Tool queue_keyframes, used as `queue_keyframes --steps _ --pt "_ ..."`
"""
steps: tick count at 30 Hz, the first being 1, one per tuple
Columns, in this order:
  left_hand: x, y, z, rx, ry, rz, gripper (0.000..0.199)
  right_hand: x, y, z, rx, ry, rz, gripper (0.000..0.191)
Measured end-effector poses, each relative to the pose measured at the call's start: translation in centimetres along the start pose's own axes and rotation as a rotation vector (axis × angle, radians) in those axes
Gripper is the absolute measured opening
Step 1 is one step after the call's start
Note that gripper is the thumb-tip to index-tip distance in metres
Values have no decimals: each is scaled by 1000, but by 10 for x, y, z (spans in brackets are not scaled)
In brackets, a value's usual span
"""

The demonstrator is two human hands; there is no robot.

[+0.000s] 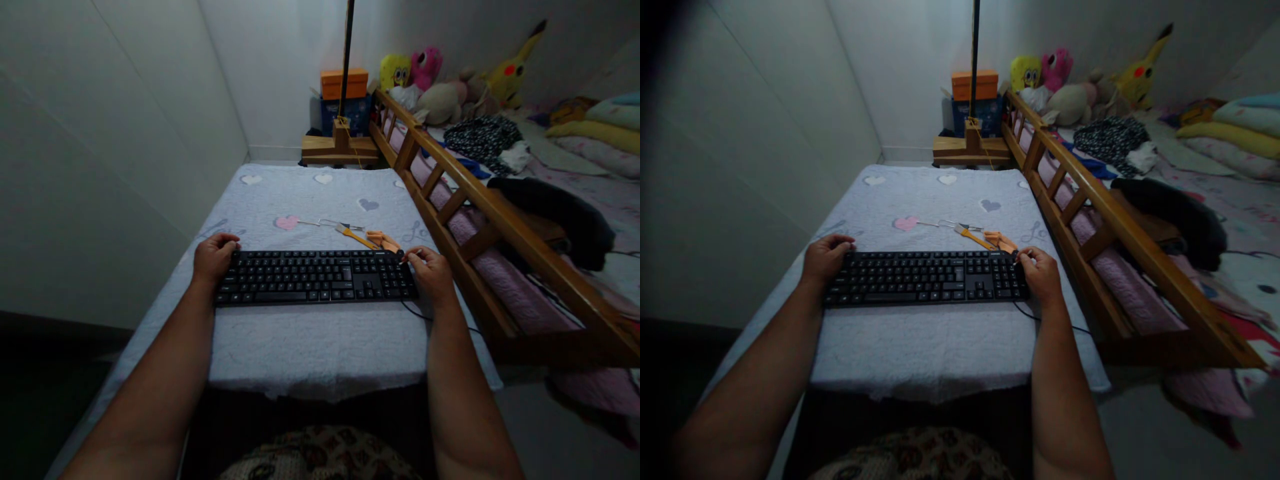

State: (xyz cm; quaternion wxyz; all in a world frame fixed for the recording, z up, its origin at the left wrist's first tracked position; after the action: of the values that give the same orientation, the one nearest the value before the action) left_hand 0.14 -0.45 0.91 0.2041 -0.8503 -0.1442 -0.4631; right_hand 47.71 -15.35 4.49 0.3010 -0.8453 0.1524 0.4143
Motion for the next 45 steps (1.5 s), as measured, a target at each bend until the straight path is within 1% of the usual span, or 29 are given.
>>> queue_keyframes --steps 6,16,22,32,45 --pt "1 0 0 1 17 -11 20 -1 0 0 4 -3 12 24" --pt "-1 0 1 -1 20 12 20 -1 2 1 7 -13 5 24" --pt "1 1 0 3 16 -14 19 2 1 3 -26 -9 -15 23" --pt "-6 -2 2 -4 11 16 22 4 1 5 -47 6 -31 23" --pt "0 0 0 -7 13 10 20 1 1 1 -6 -1 -1 23"
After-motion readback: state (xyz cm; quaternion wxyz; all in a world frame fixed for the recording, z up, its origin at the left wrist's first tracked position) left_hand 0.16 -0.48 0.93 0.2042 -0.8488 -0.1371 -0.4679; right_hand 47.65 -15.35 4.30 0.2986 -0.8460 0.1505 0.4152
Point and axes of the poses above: each hand's wrist, its own y-axis away from the middle knuckle, its own z-axis out of the palm, x = y × z, the point moved 1 cm from there along -y, towards the middle knuckle, and after that the axes turned 13 degrees about x, right-handed, at the moved point
